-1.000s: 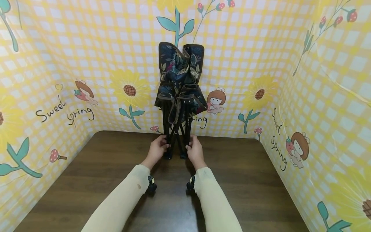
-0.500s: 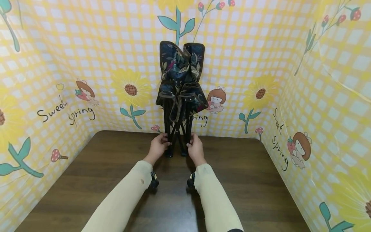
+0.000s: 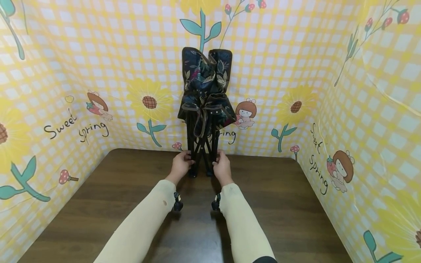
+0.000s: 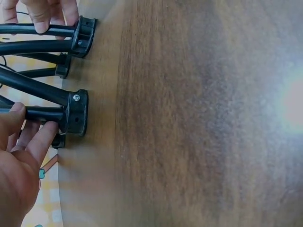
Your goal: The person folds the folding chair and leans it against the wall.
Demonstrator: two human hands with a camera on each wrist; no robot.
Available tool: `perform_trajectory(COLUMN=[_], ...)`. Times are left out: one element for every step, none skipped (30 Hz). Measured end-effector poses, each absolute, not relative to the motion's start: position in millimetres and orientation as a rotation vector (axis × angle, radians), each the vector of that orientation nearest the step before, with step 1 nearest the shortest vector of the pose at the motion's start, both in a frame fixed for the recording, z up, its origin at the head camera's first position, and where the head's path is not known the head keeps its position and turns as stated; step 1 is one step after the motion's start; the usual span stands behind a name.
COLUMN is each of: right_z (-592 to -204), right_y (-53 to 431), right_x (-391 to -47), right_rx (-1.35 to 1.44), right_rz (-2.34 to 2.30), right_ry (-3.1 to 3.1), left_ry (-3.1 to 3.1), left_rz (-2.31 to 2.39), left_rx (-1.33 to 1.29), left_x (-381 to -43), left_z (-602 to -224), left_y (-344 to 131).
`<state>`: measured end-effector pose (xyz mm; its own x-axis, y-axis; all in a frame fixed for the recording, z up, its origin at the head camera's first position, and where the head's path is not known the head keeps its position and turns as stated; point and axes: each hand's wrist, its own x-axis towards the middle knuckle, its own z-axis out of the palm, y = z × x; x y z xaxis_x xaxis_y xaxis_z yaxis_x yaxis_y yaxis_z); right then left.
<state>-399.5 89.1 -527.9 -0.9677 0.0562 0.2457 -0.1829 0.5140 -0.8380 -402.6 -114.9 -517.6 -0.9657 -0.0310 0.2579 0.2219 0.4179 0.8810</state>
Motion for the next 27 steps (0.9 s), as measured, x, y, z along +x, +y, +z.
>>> perform_trajectory(right_z=[-527.6, -527.4, -527.1, -527.0, -527.0, -526.8, -526.4, -526.2, -525.7, -525.4, -525.0, -524.4, -523.9, -523.7, -523.4, -523.3, -523.3, -523.3, -523.5, -524.0, -524.1, -524.2, -524.2, -524.1, -523.9, -523.6, -523.3], right_y=[88.8, 88.5, 88.2, 87.9, 87.8, 87.3, 86.9, 86.6, 86.2, 85.9, 85.6, 85.2, 85.1, 85.0, 84.9, 85.0, 85.1, 85.4, 85.7, 86.2, 86.7, 87.4, 87.9, 88.4, 88.9, 89.3, 89.6], right_x=[-399.3, -399.0, -398.9, -398.8, -398.8, -398.6, -398.5, -398.5, -398.5, -398.6, -398.7, -398.7, -399.0, -399.4, -399.7, -399.9, -400.0, -400.0, -399.9, -399.9, -399.5, -399.0, -398.9, -398.8, -398.7, -398.8, -399.0], right_rx=[0.104, 0.098, 0.092, 0.088, 0.082, 0.075, 0.071, 0.063, 0.057, 0.051, 0.047, 0.042, 0.040, 0.038, 0.041, 0.041, 0.040, 0.038, 0.037, 0.036, 0.036, 0.033, 0.035, 0.038, 0.042, 0.044, 0.050], right_rz=[1.433, 1.431, 1.429, 1.426, 1.419, 1.418, 1.419, 1.416, 1.415, 1.410, 1.403, 1.403, 1.404, 1.397, 1.394, 1.390, 1.386, 1.383, 1.375, 1.363, 1.363, 1.357, 1.355, 1.355, 1.354, 1.359, 1.357], right_ry=[-2.514, -2.514, -2.513, -2.513, -2.517, -2.518, -2.517, -2.522, -2.523, -2.525, -2.527, -2.527, -2.526, -2.528, -2.527, -2.530, -2.536, -2.541, -2.548, -2.555, -2.555, -2.557, -2.554, -2.550, -2.546, -2.542, -2.538], left_ry=[-2.439, -2.440, -2.444, -2.449, -2.456, -2.463, -2.471, -2.480, -2.489, -2.494, -2.499, -2.501, -2.502, -2.504, -2.501, -2.498, -2.495, -2.491, -2.487, -2.484, -2.478, -2.472, -2.466, -2.460, -2.455, -2.452, -2.450], left_rz=[-1.565, -1.565, -1.560, -1.557, -1.554, -1.546, -1.540, -1.536, -1.523, -1.513, -1.500, -1.491, -1.484, -1.475, -1.468, -1.470, -1.470, -1.471, -1.475, -1.477, -1.483, -1.493, -1.499, -1.511, -1.521, -1.526, -1.533], left_rx=[-0.165, -0.162, -0.159, -0.157, -0.156, -0.162, -0.164, -0.164, -0.171, -0.177, -0.184, -0.190, -0.191, -0.191, -0.192, -0.187, -0.184, -0.181, -0.178, -0.177, -0.177, -0.178, -0.180, -0.181, -0.180, -0.180, -0.177], left_x=[-402.6, -402.8, -402.9, -403.1, -403.2, -403.3, -403.5, -403.6, -403.6, -403.5, -403.3, -403.2, -402.9, -402.8, -402.8, -402.6, -402.7, -402.8, -402.9, -403.3, -403.9, -404.1, -404.4, -404.8, -405.0, -405.3, -405.3], left_z=[-517.6, -517.5, -517.5, -517.5, -517.2, -516.9, -516.2, -515.4, -514.4, -513.3, -512.2, -511.2, -510.6, -510.5, -510.9, -511.5, -512.5, -513.9, -515.3, -516.9, -518.3, -519.0, -519.6, -519.6, -519.1, -518.5, -517.5], left_y=[-114.7, -114.7, -114.6, -114.7, -114.7, -114.8, -114.8, -114.8, -114.8, -114.9, -115.0, -115.1, -115.3, -115.4, -115.4, -115.6, -115.6, -115.6, -115.6, -115.5, -115.5, -115.6, -115.7, -115.8, -116.0, -116.2, -116.5])
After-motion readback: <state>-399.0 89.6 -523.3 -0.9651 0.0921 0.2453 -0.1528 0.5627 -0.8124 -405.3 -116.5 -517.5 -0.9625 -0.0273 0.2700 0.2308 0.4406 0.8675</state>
